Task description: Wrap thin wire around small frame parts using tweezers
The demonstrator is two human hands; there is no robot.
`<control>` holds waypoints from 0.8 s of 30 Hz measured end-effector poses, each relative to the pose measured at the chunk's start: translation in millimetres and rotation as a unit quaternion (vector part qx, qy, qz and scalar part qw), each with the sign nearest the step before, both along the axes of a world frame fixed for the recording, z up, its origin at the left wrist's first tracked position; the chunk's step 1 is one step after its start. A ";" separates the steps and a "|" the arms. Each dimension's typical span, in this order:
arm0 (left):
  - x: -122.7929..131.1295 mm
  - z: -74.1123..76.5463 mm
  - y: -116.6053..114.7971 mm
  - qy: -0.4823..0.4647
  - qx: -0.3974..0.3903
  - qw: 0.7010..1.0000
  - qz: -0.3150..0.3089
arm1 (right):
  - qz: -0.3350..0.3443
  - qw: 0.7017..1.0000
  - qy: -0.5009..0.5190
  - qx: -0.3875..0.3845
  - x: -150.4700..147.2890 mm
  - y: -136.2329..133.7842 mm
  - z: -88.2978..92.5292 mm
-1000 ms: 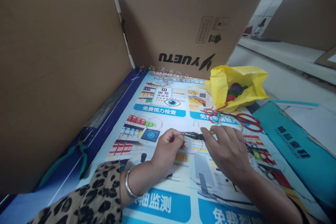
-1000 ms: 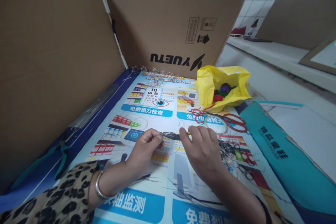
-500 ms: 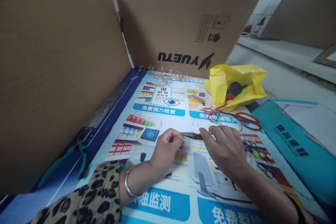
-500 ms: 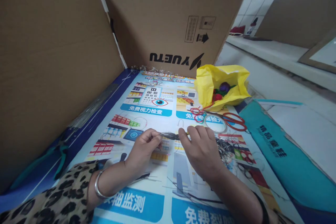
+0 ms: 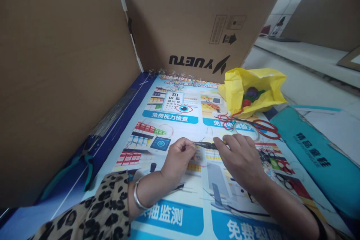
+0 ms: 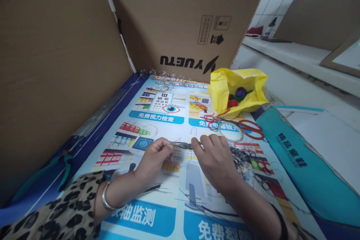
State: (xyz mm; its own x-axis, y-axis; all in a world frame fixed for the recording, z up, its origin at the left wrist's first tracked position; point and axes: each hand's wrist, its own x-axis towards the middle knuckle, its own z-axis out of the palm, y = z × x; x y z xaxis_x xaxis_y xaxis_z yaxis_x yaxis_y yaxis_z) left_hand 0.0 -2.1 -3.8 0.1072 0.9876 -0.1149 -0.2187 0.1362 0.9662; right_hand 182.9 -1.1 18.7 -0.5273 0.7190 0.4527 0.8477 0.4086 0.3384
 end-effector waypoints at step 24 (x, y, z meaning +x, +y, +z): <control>-4.7 -5.7 3.4 0.055 0.032 0.998 -0.010 | -0.006 0.999 0.041 0.021 4.3 -4.0 5.0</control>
